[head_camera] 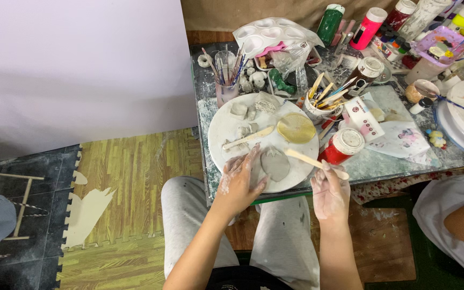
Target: The person shapes a lump of clay on a rotating pottery wheel using wooden modeling tools and their hands. They repeatedly smooth and refine the surface, occasionally rotating the wheel to access different sides.
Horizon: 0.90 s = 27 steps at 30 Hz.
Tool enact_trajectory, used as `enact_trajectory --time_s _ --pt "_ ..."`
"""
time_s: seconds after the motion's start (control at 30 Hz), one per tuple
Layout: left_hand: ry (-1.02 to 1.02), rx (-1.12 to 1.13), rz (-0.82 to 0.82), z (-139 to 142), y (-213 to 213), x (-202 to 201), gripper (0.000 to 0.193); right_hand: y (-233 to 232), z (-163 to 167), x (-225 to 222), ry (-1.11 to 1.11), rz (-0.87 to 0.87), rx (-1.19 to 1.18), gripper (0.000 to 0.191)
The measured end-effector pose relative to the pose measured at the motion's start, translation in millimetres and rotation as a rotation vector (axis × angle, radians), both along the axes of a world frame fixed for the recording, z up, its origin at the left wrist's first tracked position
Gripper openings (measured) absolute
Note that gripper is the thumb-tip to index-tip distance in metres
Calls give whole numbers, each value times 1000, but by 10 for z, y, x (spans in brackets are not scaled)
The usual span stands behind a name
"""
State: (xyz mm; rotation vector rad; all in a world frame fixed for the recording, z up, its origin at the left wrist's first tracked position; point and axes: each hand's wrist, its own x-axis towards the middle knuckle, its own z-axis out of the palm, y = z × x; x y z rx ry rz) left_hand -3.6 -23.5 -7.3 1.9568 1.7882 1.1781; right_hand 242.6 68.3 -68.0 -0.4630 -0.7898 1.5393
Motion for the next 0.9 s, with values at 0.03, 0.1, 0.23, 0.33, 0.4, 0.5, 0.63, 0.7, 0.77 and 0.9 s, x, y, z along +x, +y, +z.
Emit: enact_trajectory --time_s 0.03,0.1,0.23,0.33,0.4,0.5,0.63,0.7,0.77,0.9 --pt "22 40 4 -8 -3 2 80 -10 1 -4 28 -8 2 9" --pt "62 116 13 -34 -41 51 73 -48 45 -28 81 -24 2 18" --pt "-22 126 33 -81 -90 179 65 -73 218 -92 -6 6 -106 38" --pt "-56 130 33 -96 -94 230 68 -67 266 -97 -59 -24 -208 33" --pt "-77 138 37 -95 -90 251 69 -55 251 -83 -99 -48 -144 29" --pt "-104 133 37 -83 -81 287 71 -40 240 -76 28 -6 22 24" --pt "-98 134 59 -63 -95 356 71 -42 393 -161 61 -63 7 24" --pt "-97 101 75 -53 -96 388 70 -86 510 -225 -120 -125 -34 35" --pt "-96 121 85 -45 -95 416 68 -77 611 -289 -309 -96 -50 32" --pt "-93 82 75 -24 -83 443 70 -52 647 -372 -520 -167 162 21"
